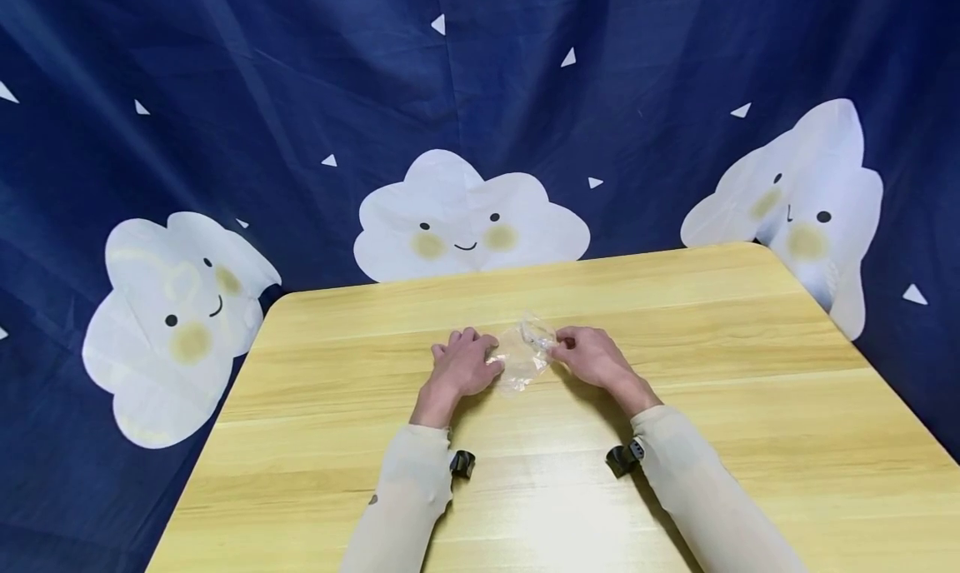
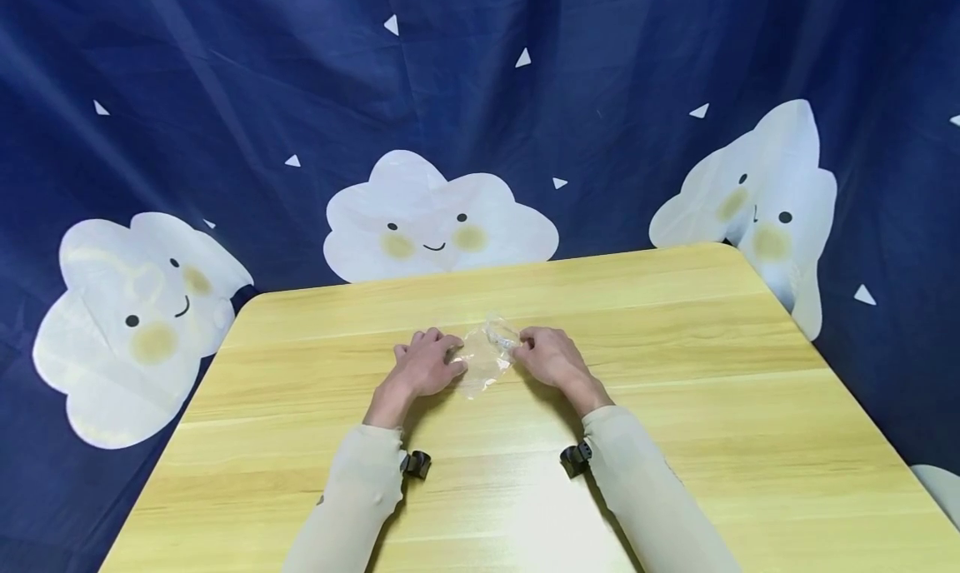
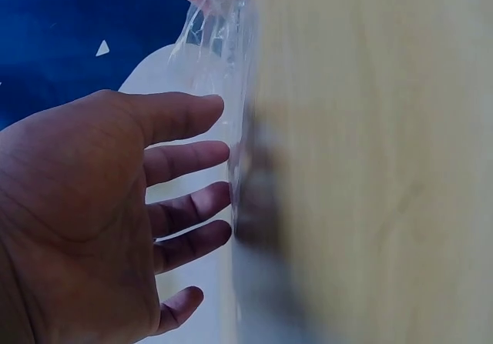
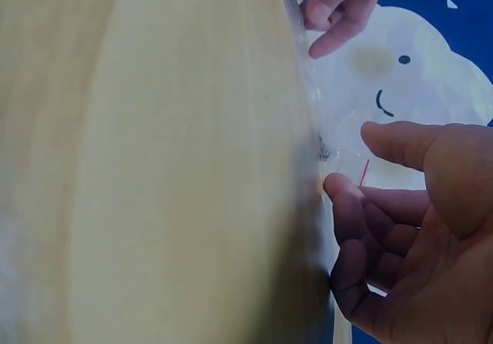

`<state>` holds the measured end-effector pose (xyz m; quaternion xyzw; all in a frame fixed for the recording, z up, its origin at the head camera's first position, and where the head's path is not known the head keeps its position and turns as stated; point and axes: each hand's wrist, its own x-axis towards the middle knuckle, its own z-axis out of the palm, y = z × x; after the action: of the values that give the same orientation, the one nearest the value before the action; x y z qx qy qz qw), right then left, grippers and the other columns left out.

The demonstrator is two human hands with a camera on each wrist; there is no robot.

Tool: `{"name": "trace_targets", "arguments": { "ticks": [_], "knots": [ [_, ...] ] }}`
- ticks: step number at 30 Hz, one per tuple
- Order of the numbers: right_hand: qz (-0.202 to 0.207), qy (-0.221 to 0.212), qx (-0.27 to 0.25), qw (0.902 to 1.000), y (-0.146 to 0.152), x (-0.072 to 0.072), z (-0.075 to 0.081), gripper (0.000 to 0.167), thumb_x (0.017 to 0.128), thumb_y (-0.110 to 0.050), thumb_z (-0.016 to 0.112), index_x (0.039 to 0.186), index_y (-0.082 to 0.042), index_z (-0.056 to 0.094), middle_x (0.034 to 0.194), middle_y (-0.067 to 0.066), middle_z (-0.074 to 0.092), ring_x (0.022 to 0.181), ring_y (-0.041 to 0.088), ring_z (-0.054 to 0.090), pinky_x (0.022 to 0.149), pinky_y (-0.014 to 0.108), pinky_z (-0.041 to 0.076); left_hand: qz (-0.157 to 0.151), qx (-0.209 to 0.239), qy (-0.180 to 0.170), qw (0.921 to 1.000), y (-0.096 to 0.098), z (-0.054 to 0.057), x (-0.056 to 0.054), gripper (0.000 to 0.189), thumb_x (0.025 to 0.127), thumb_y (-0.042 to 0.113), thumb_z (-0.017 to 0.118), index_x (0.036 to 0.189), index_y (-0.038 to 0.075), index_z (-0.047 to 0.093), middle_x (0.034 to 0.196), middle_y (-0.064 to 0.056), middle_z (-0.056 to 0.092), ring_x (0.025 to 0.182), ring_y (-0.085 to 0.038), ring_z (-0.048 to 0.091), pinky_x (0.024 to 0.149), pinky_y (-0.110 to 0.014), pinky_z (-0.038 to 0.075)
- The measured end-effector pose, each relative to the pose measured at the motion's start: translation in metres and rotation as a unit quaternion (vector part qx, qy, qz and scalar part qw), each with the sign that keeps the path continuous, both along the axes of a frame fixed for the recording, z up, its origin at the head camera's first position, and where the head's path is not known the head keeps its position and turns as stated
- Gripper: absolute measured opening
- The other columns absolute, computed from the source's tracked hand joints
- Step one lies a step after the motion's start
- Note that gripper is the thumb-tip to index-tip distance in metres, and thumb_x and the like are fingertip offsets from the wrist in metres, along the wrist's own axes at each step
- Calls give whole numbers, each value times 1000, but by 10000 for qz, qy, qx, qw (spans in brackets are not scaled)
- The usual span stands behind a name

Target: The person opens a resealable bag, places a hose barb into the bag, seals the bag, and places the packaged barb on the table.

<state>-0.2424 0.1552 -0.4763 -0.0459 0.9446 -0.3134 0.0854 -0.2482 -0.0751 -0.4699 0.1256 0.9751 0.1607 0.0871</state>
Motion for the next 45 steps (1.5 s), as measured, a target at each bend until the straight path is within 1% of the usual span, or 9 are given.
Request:
{"name": "trace_targets", "arguments": {
  "ticks": [6, 10, 14, 22, 29, 33, 37, 40, 45],
  "knots": [
    [-142, -12, -28, 9999, 2, -4, 1, 25, 94, -34, 59, 107, -16, 70, 96, 3, 68, 86, 19, 58, 75, 33, 46, -118, 43, -111, 9999, 2, 2, 3, 45, 92, 42, 58, 133, 25, 57, 124, -4, 54, 108, -22, 45, 92, -47, 29],
    [-282, -81, -87, 9995, 5, -6, -1, 31, 94, -35, 60, 116, -15, 70, 113, 6, 70, 105, 24, 63, 91, 41, 49, -159, 61, -191, 9997, 4, 2, 4, 45, 92, 43, 58, 133, 24, 58, 123, -3, 56, 107, -22, 48, 90, -45, 29],
    [-351, -61, -174, 9992, 7, -7, -2, 26, 96, -32, 58, 112, -15, 71, 114, 6, 70, 110, 28, 62, 94, 44, 47, -207, 165, -278, 9993, 6, 3, 4, 44, 92, 42, 58, 131, 22, 59, 122, -3, 57, 107, -22, 50, 88, -43, 29],
    [-75, 453, -330, 9984, 11, -4, 0, 15, 97, -24, 57, 101, -16, 69, 95, 3, 68, 79, 17, 61, 74, 34, 47, -293, 573, -392, 9972, 7, 4, -1, 38, 93, 39, 60, 127, 22, 62, 89, 3, 63, 85, -15, 54, 83, -38, 29],
    [149, 965, -460, 9942, 14, 1, 12, 12, 97, -21, 57, 98, -15, 68, 90, 2, 66, 74, 14, 59, 72, 32, 47, -198, 1001, -16, 9948, 10, 8, -6, 36, 94, 35, 58, 126, 21, 62, 107, 0, 64, 100, -18, 59, 89, -43, 37],
    [221, 1167, -480, 9918, 17, 3, 23, 12, 97, -21, 57, 98, -16, 68, 92, 2, 68, 79, 16, 60, 73, 33, 47, -39, 1357, -273, 9904, 10, 9, -8, 48, 94, 36, 59, 136, 16, 51, 118, -6, 59, 107, -23, 57, 96, -44, 43],
    [308, 1305, -521, 9896, 19, 6, 33, 12, 98, -22, 57, 97, -16, 67, 92, 1, 66, 80, 17, 57, 73, 32, 44, 64, 1878, -666, 9799, 10, 8, -9, 58, 94, 35, 60, 144, 13, 40, 126, -6, 58, 113, -23, 57, 100, -42, 46],
    [369, 1424, -582, 9874, 20, 8, 39, 12, 98, -22, 56, 96, -16, 67, 93, 1, 64, 80, 18, 55, 73, 32, 42, 29, 2117, -828, 9738, 11, 7, -10, 58, 95, 34, 60, 145, 14, 39, 123, -4, 60, 112, -22, 59, 100, -41, 46],
    [429, 1557, -675, 9846, 22, 10, 47, 13, 98, -22, 56, 97, -15, 67, 94, 1, 65, 83, 18, 56, 72, 31, 43, -195, 2147, -762, 9735, 12, 5, -9, 45, 96, 27, 59, 138, 14, 50, 109, 2, 64, 100, -15, 61, 93, -36, 49]
  ]
}}
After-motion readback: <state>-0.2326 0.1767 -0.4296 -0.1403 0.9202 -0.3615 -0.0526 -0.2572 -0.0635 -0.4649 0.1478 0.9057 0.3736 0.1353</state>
